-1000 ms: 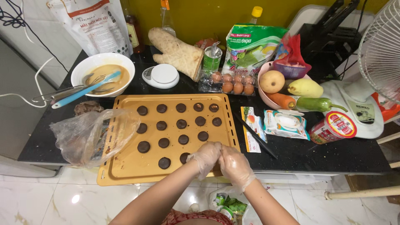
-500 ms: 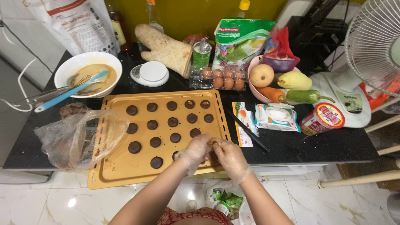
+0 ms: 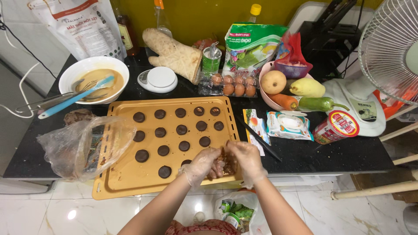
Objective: The person places small dark round food items into the indentations of a yellow tray, then adds small crumbled pieces on top of each item. The person uses gloved hands to handle the food and a black tool to adjust the crumbles. The tray remains on the kitchen counter throughout.
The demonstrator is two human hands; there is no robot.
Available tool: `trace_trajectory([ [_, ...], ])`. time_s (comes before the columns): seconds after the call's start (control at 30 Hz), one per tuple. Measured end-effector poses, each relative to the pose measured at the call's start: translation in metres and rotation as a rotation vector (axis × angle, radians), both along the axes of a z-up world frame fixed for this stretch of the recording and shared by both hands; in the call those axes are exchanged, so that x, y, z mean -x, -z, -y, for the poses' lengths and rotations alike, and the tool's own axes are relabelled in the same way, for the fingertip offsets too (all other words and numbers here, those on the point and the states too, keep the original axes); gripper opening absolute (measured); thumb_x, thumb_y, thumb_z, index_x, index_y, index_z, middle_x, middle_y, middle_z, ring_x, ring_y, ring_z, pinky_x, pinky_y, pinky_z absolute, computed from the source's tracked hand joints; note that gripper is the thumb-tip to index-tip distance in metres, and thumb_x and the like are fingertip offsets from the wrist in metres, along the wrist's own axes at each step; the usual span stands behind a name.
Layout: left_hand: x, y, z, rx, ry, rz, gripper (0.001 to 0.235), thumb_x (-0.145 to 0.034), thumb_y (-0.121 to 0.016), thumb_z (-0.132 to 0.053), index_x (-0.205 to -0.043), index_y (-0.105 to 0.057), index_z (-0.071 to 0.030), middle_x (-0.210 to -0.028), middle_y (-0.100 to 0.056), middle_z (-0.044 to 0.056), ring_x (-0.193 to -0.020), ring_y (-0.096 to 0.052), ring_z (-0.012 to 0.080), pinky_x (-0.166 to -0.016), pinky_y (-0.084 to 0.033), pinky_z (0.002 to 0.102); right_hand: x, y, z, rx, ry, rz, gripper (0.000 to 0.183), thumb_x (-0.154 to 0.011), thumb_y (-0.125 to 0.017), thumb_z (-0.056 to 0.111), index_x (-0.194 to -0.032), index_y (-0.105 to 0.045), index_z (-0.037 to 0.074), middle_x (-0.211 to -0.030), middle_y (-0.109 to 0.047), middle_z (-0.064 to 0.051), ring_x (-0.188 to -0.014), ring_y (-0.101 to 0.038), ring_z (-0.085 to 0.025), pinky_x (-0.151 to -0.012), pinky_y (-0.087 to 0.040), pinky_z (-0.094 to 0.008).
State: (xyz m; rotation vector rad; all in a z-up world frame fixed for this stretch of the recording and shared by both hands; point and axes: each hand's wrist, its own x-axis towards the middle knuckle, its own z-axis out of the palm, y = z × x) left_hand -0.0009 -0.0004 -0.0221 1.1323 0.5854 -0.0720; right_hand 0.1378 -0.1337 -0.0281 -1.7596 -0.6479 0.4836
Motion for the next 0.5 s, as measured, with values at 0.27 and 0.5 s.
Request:
trace_trajectory([
  [0.27,0.024,-0.004,0.007,0.034,0.016,0.035,0.035,-0.105,-0.05,-0.038,-0.103,-0.055,-0.003,-0.07,-0.065,0.01,-0.055,-0.065,0.0167,-0.045,-0.049,0.027,-0.058,-0.006,-0.08,0.456,-0.127,0.833,0.023,-0.089,-0.07,0.033,-0.098,-0.081,0.016,-0.101,-0.077,-0.008,-0.09,-0.072,-0.031,-0.079,-0.057,-0.042],
  [0.5,0.036,-0.007,0.005,0.1,0.038,-0.006,0.031,-0.105,-0.051,-0.034,-0.113,-0.056,-0.004,-0.078,-0.067,0.011,-0.056,-0.064,0.0174,-0.046,-0.05,0.028,-0.064,0.003,-0.092,0.51,-0.237,1.025,0.021,-0.09,-0.069,0.032,-0.1,-0.079,0.018,-0.102,-0.076,-0.002,-0.096,-0.072,-0.024,-0.079,-0.058,-0.04],
])
